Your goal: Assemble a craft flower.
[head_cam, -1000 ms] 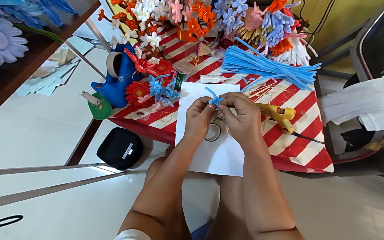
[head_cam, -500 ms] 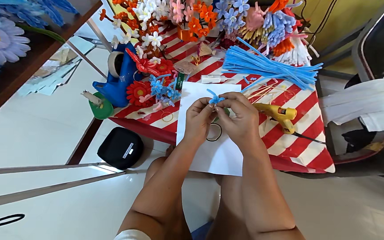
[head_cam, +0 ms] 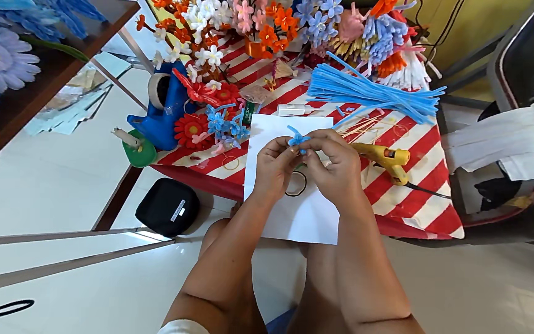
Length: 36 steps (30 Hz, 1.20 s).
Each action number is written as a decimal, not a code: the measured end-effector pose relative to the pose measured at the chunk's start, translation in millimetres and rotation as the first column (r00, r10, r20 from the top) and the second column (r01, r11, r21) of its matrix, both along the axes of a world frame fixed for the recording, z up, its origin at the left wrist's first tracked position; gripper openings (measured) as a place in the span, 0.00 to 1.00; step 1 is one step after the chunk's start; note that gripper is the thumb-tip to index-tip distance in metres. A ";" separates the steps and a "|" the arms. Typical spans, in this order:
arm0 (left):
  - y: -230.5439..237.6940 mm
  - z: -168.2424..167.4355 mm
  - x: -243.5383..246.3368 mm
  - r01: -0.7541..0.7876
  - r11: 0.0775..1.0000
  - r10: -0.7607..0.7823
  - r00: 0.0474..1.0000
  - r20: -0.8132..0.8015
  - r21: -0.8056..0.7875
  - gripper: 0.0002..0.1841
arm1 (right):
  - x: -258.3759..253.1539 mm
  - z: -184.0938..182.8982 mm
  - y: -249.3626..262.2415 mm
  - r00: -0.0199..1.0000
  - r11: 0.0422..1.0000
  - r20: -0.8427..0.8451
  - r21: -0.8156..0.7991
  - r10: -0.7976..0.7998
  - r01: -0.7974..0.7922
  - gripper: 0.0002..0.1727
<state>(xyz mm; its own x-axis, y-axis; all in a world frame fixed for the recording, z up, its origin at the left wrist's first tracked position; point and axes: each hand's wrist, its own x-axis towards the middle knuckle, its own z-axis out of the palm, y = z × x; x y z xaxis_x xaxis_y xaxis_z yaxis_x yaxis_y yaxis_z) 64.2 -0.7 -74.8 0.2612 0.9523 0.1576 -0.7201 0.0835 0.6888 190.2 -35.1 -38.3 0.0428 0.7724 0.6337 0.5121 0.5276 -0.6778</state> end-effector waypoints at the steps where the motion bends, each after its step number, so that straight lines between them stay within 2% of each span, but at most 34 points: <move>1: 0.1 0.2 0.1 0.002 1.000 -0.002 1.000 0.002 -0.004 0.10 | 0.5 0.0 0.2 1.000 1.000 -0.012 -0.005 0.002 -0.002 0.09; 6: 2.4 0.6 -0.5 0.021 0.998 -0.020 1.000 0.021 -0.052 0.11 | 16.2 6.0 -3.3 0.999 0.999 -0.007 0.002 -0.042 0.042 0.08; 10: 5.7 -0.2 -4.0 0.083 0.994 -0.077 0.993 0.087 -0.071 0.11 | 57.6 25.7 -28.9 0.973 0.973 0.012 0.037 -0.229 0.229 0.11; 13: 7.7 -1.4 -6.0 0.124 0.991 -0.116 0.985 0.130 -0.056 0.11 | 94.3 41.1 -64.0 0.895 0.893 0.031 -0.066 -0.445 0.446 0.16; 16: 7.5 -0.2 -7.5 0.137 0.989 -0.128 0.981 0.142 -0.048 0.10 | 121.9 44.0 -87.6 0.785 0.737 0.148 -0.277 -0.601 0.617 0.23; 17: 6.6 0.1 -8.0 0.140 0.989 -0.132 0.981 0.142 -0.047 0.09 | 129.2 42.3 -91.6 0.783 0.691 0.211 -0.375 -0.585 0.617 0.26; 20: 5.4 0.4 -8.3 0.146 0.989 -0.140 0.980 0.141 -0.038 0.10 | 145.2 33.5 -82.4 0.863 0.569 0.341 -0.651 -0.371 0.502 0.35; 22: 4.8 0.5 -8.6 0.143 0.989 -0.136 0.980 0.145 -0.037 0.10 | 151.5 19.7 -64.2 0.896 0.533 0.354 -0.720 -0.268 0.444 0.34; 26: 3.7 2.3 -8.8 0.138 0.990 -0.131 0.981 0.140 -0.037 0.10 | 151.3 -2.6 -38.3 0.929 0.541 0.294 -0.755 -0.227 0.371 0.24; 30: 4.2 0.3 -5.7 0.163 0.987 -0.159 0.978 0.137 -0.015 0.09 | 155.7 -14.0 -35.9 0.952 0.621 0.194 -0.723 -0.237 0.303 0.17; 34: 2.8 -1.5 -3.1 0.172 0.985 -0.172 0.981 0.089 0.007 0.09 | 153.6 -0.3 -55.4 0.954 0.795 0.123 -0.529 -0.275 0.297 0.19; 36: 2.1 -1.9 -2.0 0.160 0.987 -0.161 0.985 0.057 0.017 0.10 | 145.1 7.4 -63.6 0.973 0.893 -0.002 -0.399 -0.229 0.210 0.20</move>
